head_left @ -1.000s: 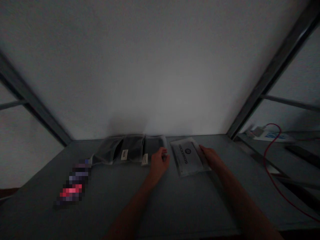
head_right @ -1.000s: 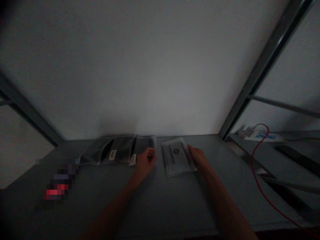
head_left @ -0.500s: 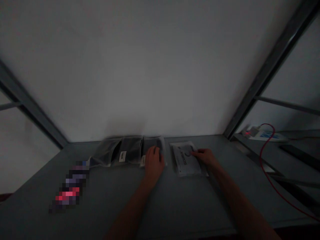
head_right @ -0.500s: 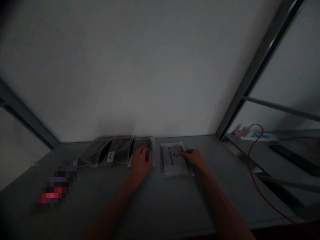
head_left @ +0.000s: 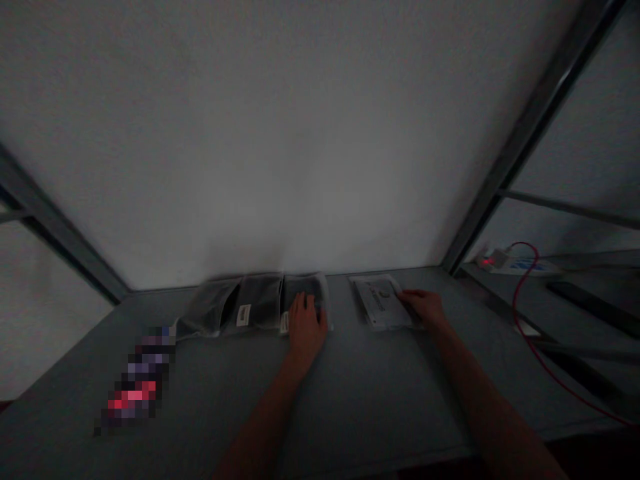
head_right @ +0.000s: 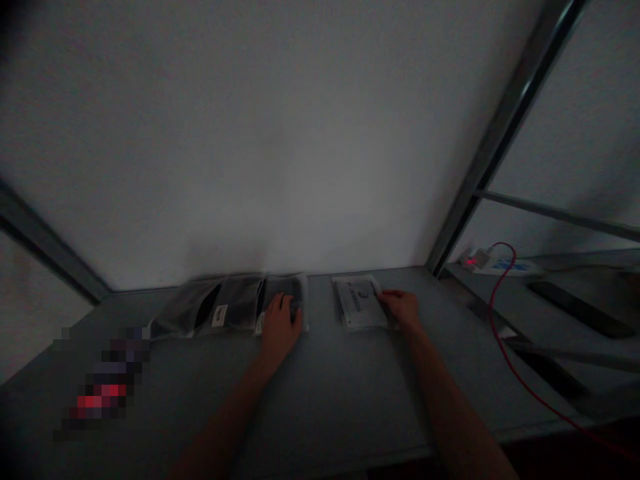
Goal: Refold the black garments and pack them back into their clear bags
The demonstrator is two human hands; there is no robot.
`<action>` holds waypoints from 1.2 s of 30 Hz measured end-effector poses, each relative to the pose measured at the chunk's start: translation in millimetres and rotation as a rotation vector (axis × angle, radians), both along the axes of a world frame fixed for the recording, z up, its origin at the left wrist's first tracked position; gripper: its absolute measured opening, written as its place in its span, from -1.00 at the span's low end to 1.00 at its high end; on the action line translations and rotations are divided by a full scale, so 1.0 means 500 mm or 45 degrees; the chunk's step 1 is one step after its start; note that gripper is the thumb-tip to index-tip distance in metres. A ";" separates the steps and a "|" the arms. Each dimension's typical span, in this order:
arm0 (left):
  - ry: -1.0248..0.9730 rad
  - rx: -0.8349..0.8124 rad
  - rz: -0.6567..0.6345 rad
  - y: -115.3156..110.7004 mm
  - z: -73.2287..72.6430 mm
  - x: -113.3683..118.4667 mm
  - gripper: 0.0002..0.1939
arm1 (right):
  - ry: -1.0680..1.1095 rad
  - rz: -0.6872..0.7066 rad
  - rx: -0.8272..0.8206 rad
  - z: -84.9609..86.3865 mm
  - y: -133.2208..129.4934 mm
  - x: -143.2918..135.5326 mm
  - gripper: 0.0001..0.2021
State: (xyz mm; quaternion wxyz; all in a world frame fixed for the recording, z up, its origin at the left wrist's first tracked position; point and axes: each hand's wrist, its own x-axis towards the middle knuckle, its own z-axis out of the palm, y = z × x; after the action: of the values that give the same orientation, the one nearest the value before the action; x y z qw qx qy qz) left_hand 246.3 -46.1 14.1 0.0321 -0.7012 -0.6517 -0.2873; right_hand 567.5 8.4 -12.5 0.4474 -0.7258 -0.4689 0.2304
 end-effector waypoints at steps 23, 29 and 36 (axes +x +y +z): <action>-0.068 -0.065 -0.021 -0.007 0.010 0.003 -0.62 | -1.362 0.470 0.073 0.015 -0.040 -0.142 -0.28; -0.035 -0.071 -0.016 -0.004 0.007 0.004 -0.60 | -1.384 0.515 -0.048 -0.001 -0.028 -0.135 -0.23; -0.014 -0.055 -0.027 -0.006 0.001 0.004 -0.59 | -1.382 0.630 -0.121 0.013 -0.023 -0.128 -0.23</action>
State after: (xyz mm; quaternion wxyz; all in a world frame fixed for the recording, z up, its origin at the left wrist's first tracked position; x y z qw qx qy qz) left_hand 248.5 -49.3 14.4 0.0105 -0.7069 -0.6506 -0.2773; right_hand 503.8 -3.1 -6.1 0.0442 -0.6283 -0.7748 -0.0552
